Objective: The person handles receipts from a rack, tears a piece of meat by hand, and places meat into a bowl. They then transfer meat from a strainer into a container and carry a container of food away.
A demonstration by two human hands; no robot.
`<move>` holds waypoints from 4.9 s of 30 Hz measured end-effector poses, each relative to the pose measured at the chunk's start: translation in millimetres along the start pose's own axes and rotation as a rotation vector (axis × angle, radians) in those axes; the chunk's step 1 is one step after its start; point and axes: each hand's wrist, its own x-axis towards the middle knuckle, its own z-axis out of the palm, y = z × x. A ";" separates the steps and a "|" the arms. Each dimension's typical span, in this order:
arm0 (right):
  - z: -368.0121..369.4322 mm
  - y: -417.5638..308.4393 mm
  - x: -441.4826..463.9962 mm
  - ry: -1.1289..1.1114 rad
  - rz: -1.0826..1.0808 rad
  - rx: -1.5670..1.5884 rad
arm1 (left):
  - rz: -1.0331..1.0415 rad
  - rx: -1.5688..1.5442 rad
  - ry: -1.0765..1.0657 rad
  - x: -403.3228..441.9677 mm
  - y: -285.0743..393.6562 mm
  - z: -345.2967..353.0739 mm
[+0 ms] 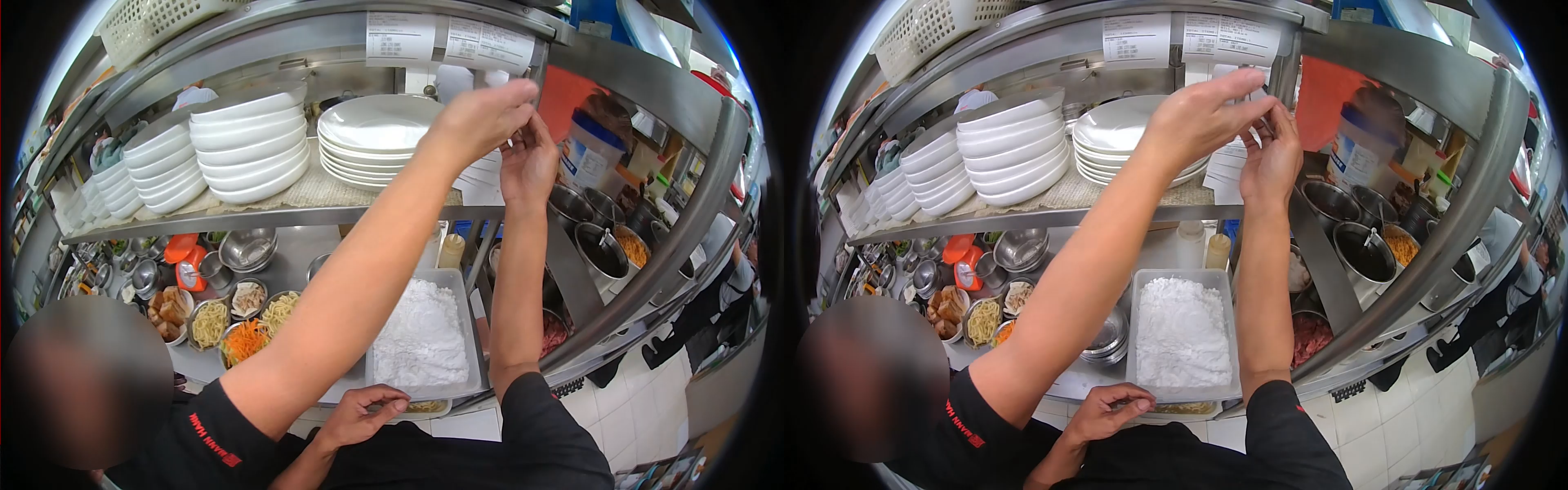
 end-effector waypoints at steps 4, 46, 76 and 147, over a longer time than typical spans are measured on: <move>10.5 6.2 16.0 0.019 -0.020 -0.212 | 0.027 0.028 -0.005 3.5 1.0 2.2; 99.3 67.3 -45.0 -0.355 -0.030 -0.504 | 0.599 -0.161 0.320 188.9 213.3 -140.5; 411.2 291.9 -144.7 -0.202 -0.097 -0.727 | 0.553 -0.011 0.649 56.4 261.7 -524.8; 563.1 317.2 -394.0 -0.671 -0.527 0.026 | 0.403 1.766 0.862 -454.5 212.1 -688.1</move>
